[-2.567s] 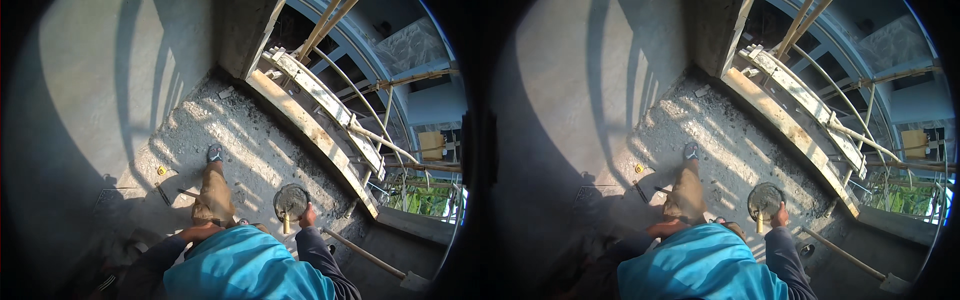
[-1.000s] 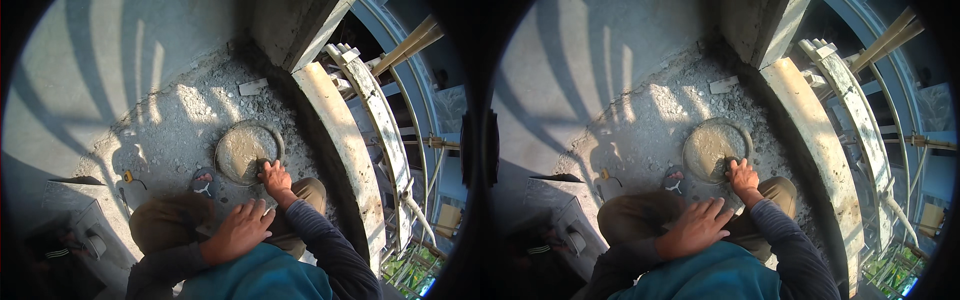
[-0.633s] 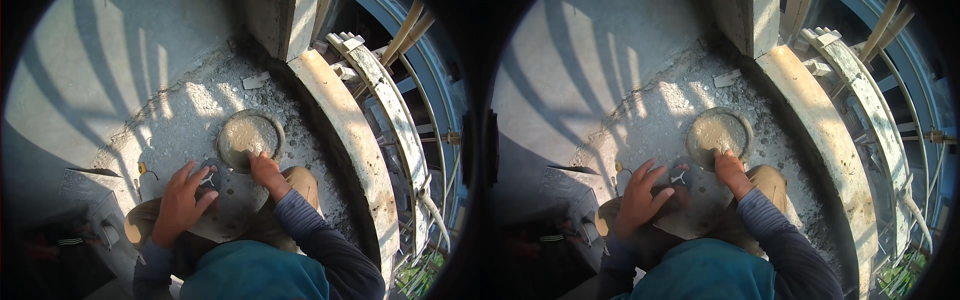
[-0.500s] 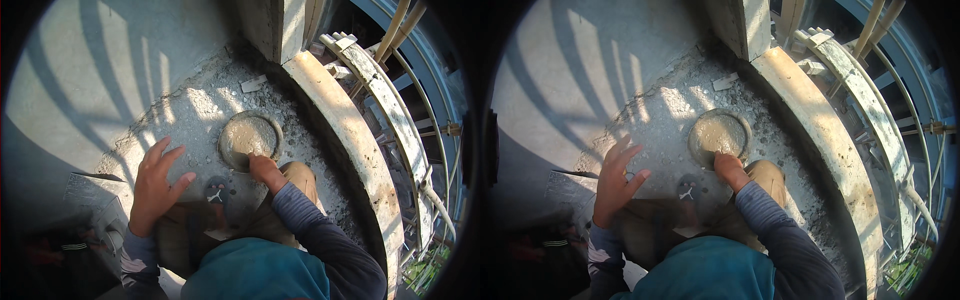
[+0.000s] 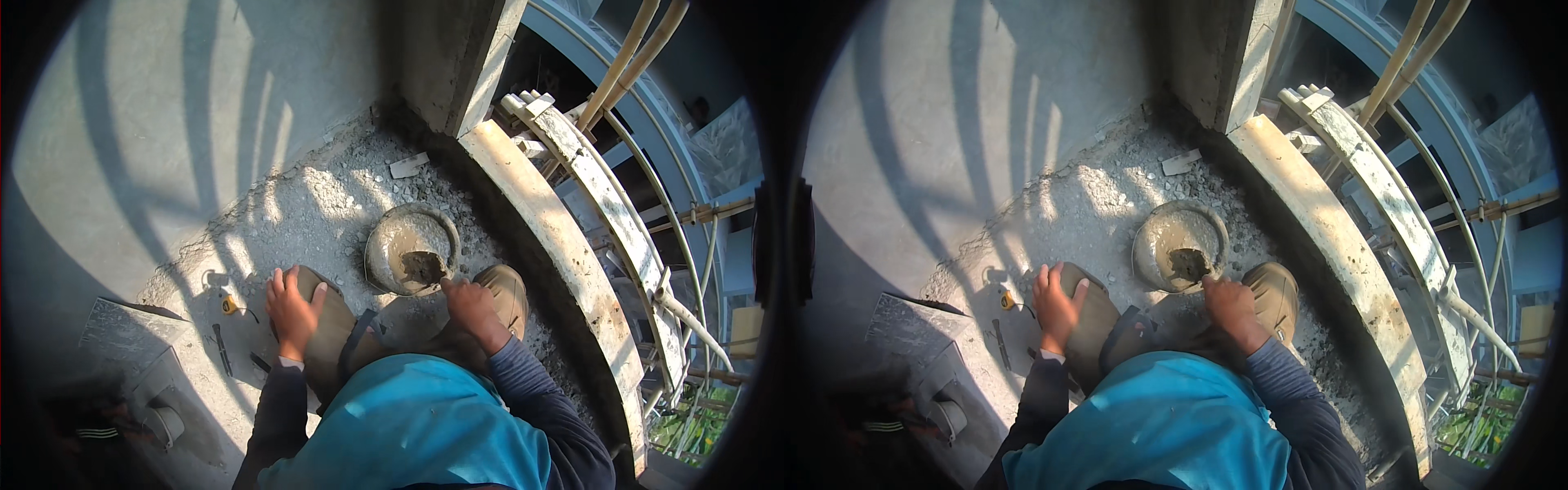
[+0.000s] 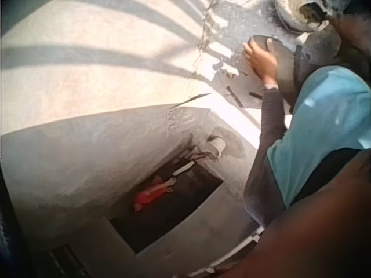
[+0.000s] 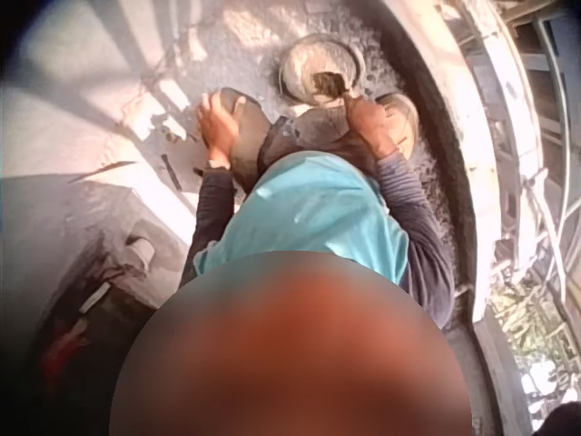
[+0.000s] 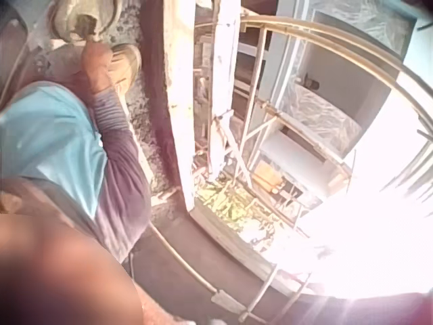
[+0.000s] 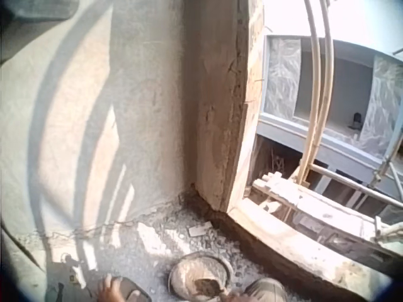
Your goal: Applying mortar to the edge of a wall using a trowel.
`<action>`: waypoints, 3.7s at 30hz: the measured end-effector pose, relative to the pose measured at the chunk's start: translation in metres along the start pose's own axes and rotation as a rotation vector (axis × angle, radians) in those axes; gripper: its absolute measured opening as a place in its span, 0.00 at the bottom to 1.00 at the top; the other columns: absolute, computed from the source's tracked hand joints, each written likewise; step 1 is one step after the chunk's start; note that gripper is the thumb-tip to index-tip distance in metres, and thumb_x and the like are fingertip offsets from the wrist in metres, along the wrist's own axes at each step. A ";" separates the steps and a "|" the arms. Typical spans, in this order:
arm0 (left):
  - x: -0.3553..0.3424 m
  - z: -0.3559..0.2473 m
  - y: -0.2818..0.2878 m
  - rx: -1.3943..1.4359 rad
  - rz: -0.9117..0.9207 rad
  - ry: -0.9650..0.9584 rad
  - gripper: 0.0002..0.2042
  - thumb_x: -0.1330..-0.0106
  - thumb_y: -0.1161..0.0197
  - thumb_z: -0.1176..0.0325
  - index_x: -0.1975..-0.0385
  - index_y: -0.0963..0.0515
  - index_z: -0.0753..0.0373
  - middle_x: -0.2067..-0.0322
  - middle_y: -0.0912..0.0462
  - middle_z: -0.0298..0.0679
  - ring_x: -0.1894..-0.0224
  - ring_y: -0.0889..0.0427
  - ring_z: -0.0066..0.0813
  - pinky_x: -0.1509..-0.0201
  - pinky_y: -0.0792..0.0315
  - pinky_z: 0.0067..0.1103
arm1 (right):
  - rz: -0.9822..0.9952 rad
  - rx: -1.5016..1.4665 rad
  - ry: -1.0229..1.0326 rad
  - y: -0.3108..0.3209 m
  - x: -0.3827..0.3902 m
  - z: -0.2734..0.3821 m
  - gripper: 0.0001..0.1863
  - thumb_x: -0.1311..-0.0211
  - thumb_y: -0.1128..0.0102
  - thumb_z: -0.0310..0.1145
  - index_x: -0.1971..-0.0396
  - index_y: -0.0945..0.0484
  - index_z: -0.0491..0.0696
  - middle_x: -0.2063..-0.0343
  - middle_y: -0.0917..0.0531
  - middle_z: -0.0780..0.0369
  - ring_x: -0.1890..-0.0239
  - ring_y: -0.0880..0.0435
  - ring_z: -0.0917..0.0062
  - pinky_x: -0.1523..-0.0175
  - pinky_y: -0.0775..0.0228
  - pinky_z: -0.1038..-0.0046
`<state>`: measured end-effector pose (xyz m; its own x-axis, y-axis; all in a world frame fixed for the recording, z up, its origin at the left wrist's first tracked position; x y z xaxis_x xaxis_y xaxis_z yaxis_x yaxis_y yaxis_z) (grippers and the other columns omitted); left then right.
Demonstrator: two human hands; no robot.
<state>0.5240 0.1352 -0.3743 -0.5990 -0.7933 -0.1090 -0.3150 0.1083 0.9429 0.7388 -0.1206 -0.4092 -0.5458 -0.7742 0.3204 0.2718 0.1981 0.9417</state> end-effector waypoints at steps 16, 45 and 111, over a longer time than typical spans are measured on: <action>-0.012 0.047 -0.024 0.003 0.071 0.314 0.33 0.43 0.34 0.40 0.40 0.26 0.53 0.35 0.33 0.51 0.32 0.39 0.57 0.31 0.46 0.50 | 0.302 0.141 0.018 -0.071 -0.105 0.064 0.14 0.38 0.47 0.33 0.59 0.15 0.46 0.55 0.17 0.48 0.53 0.15 0.56 0.52 0.20 0.60; -0.049 0.065 -0.050 0.054 0.215 0.349 0.34 0.41 0.39 0.35 0.39 0.26 0.51 0.39 0.29 0.44 0.34 0.37 0.50 0.32 0.45 0.47 | 0.230 0.181 0.216 0.067 -0.067 0.037 0.19 0.39 0.50 0.30 0.48 0.24 0.51 0.66 0.14 0.53 0.61 0.14 0.56 0.58 0.23 0.55; -0.060 0.054 -0.054 0.068 0.243 0.329 0.33 0.41 0.39 0.37 0.41 0.25 0.51 0.41 0.28 0.43 0.35 0.36 0.45 0.32 0.45 0.46 | 0.209 0.208 0.063 -0.048 -0.095 0.012 0.19 0.37 0.49 0.29 0.45 0.27 0.54 0.62 0.15 0.51 0.59 0.13 0.58 0.59 0.21 0.58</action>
<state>0.5375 0.2095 -0.4358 -0.3984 -0.8878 0.2305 -0.2482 0.3463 0.9047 0.7683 -0.0496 -0.4833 -0.4428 -0.7385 0.5084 0.2011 0.4708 0.8590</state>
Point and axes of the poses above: each hand's wrist, its own x-axis away from the middle knuckle, its own y-axis out of the back of the hand, z = x × y, the point moved 6 cm from there along -x, towards the middle knuckle
